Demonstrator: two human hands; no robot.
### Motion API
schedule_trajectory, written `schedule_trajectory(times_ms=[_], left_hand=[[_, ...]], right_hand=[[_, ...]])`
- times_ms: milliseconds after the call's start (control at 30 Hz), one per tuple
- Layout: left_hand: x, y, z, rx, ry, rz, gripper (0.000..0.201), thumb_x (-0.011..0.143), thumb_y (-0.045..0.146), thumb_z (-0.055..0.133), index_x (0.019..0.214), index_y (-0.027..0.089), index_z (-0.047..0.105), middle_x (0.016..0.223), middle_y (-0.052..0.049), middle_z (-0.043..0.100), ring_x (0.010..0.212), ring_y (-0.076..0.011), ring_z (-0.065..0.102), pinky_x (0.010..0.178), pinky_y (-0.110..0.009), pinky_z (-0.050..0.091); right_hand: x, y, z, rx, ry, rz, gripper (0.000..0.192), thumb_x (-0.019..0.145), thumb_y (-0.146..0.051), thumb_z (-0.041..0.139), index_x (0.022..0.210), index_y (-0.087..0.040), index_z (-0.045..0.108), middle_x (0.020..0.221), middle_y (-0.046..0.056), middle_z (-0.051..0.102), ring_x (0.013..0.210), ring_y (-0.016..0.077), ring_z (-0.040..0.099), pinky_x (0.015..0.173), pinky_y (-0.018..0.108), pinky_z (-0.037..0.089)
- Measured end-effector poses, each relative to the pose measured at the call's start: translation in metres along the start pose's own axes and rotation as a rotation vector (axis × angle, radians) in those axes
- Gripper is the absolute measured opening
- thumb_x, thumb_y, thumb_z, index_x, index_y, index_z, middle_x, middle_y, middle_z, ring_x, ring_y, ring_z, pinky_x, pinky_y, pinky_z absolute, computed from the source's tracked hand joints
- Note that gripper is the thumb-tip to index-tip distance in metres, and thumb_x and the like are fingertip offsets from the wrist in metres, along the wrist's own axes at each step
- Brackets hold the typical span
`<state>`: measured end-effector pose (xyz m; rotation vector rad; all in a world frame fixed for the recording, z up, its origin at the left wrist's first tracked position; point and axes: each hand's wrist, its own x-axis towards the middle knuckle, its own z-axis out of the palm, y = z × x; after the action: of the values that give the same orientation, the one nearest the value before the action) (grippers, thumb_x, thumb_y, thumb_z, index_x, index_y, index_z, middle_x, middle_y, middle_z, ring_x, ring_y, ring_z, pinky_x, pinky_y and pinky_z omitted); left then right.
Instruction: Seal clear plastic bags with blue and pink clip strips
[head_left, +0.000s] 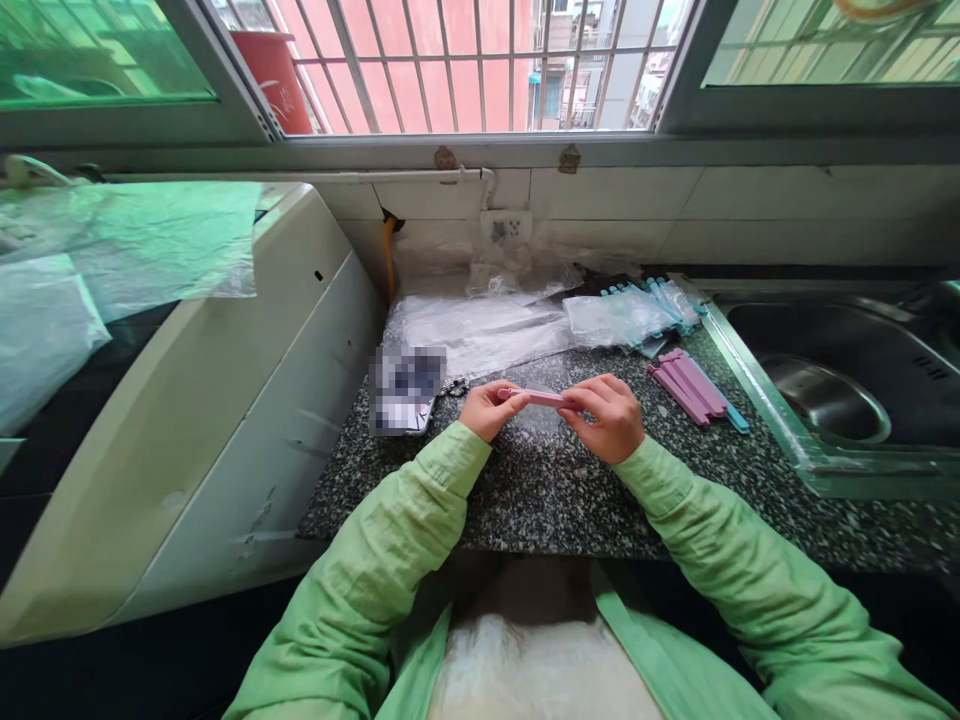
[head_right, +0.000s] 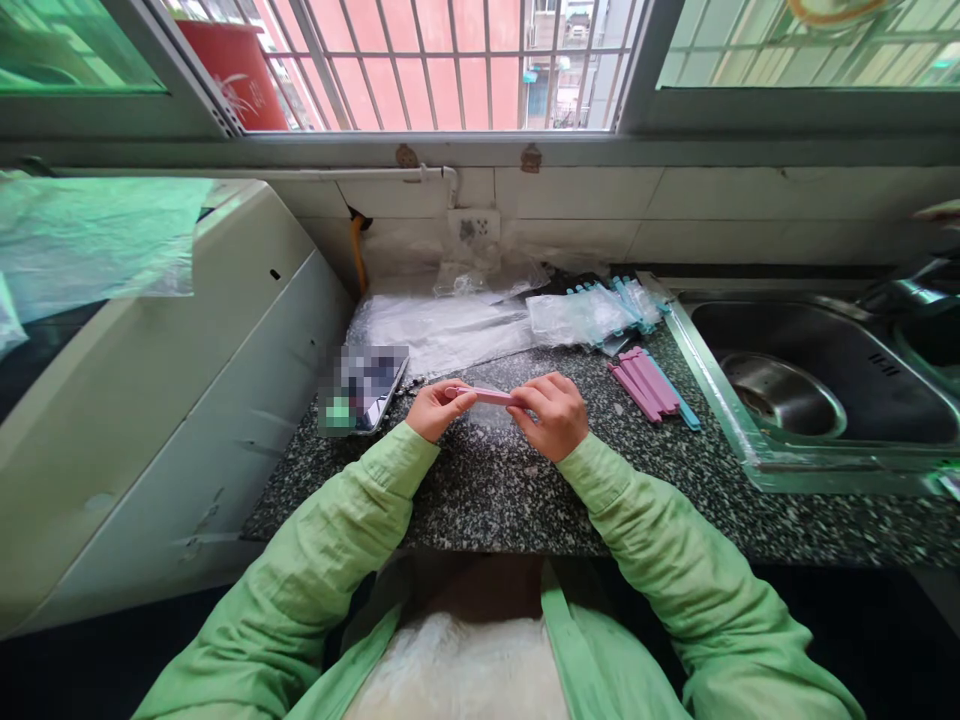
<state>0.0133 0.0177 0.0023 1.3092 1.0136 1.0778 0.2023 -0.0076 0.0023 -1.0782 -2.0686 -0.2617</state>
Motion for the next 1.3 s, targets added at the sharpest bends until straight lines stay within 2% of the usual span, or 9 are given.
schedule_trajectory(times_ms=[200, 433, 533, 667, 800, 933, 1033, 1133, 1300], left_hand=[[0.001, -0.010, 0.005, -0.007, -0.054, -0.063, 0.036, 0.044, 0.044, 0.073, 0.057, 0.013, 0.061, 0.051, 0.002, 0.053, 0.050, -0.0078, 0.043, 0.051, -0.023, 0.034], [0.001, -0.013, 0.006, 0.103, -0.111, -0.055, 0.033, 0.049, 0.041, 0.070, 0.046, 0.014, 0.052, 0.040, 0.006, 0.041, 0.043, -0.0048, 0.033, 0.045, -0.022, 0.026], [0.001, -0.012, 0.006, 0.134, -0.127, -0.030, 0.034, 0.050, 0.042, 0.069, 0.044, 0.013, 0.051, 0.040, 0.006, 0.040, 0.043, -0.0047, 0.033, 0.045, -0.022, 0.025], [0.001, -0.011, 0.005, 0.118, -0.140, -0.084, 0.038, 0.047, 0.046, 0.070, 0.046, 0.013, 0.051, 0.041, 0.005, 0.041, 0.043, -0.0050, 0.033, 0.044, -0.022, 0.025], [0.001, -0.005, 0.002, 0.042, -0.065, -0.072, 0.040, 0.045, 0.048, 0.072, 0.058, 0.013, 0.058, 0.048, 0.004, 0.049, 0.047, -0.0066, 0.039, 0.047, -0.022, 0.029], [0.001, 0.002, 0.000, 0.030, 0.019, -0.046, 0.040, 0.045, 0.049, 0.071, 0.058, 0.013, 0.059, 0.043, 0.006, 0.040, 0.043, -0.0049, 0.032, 0.044, -0.021, 0.023], [0.001, 0.003, -0.002, -0.003, 0.061, -0.050, 0.042, 0.044, 0.052, 0.071, 0.055, 0.013, 0.058, 0.041, 0.007, 0.037, 0.041, -0.0041, 0.029, 0.043, -0.021, 0.021], [0.003, 0.002, -0.003, -0.043, 0.128, -0.045, 0.047, 0.041, 0.055, 0.071, 0.055, 0.013, 0.058, 0.041, 0.006, 0.040, 0.041, -0.0045, 0.032, 0.043, -0.021, 0.022], [0.006, -0.001, -0.005, -0.065, 0.167, -0.058, 0.051, 0.038, 0.059, 0.070, 0.055, 0.013, 0.057, 0.040, 0.006, 0.039, 0.039, -0.0044, 0.031, 0.042, -0.022, 0.021]], right_hand=[[-0.001, 0.003, 0.001, 0.018, 0.050, 0.065, 0.007, 0.075, -0.026, 0.060, 0.076, -0.021, 0.062, 0.074, 0.002, 0.066, 0.071, 0.0165, 0.054, 0.070, 0.031, 0.043], [-0.001, 0.003, 0.001, -0.050, 0.064, 0.113, 0.010, 0.075, -0.029, 0.059, 0.074, -0.020, 0.061, 0.072, 0.002, 0.064, 0.071, 0.0163, 0.054, 0.069, 0.030, 0.042], [-0.001, 0.003, 0.001, -0.069, 0.063, 0.135, 0.011, 0.075, -0.031, 0.059, 0.075, -0.020, 0.061, 0.071, 0.002, 0.064, 0.071, 0.0166, 0.054, 0.069, 0.030, 0.041], [-0.001, 0.005, 0.001, 0.003, 0.057, 0.123, 0.009, 0.076, -0.029, 0.058, 0.076, -0.020, 0.061, 0.073, 0.003, 0.064, 0.072, 0.0170, 0.054, 0.069, 0.031, 0.043], [0.000, 0.005, 0.001, 0.109, 0.014, 0.092, 0.007, 0.076, -0.027, 0.057, 0.076, -0.021, 0.061, 0.074, 0.004, 0.064, 0.073, 0.0179, 0.053, 0.068, 0.032, 0.045], [0.000, 0.001, 0.002, 0.176, -0.033, 0.108, 0.006, 0.075, -0.028, 0.058, 0.075, -0.022, 0.060, 0.073, 0.003, 0.063, 0.073, 0.0182, 0.054, 0.069, 0.034, 0.046], [-0.002, 0.000, 0.006, 0.250, -0.028, 0.208, 0.017, 0.072, -0.034, 0.061, 0.083, -0.021, 0.059, 0.076, 0.004, 0.062, 0.072, 0.0177, 0.054, 0.066, 0.033, 0.046], [-0.004, 0.003, 0.012, 0.353, -0.110, 0.342, 0.027, 0.069, -0.039, 0.062, 0.087, -0.019, 0.058, 0.078, 0.005, 0.061, 0.069, 0.0164, 0.055, 0.059, 0.030, 0.045], [-0.008, 0.006, 0.020, 0.518, -0.243, 0.447, 0.015, 0.070, -0.032, 0.058, 0.068, -0.017, 0.060, 0.068, 0.003, 0.062, 0.062, 0.0134, 0.056, 0.057, 0.027, 0.044]])
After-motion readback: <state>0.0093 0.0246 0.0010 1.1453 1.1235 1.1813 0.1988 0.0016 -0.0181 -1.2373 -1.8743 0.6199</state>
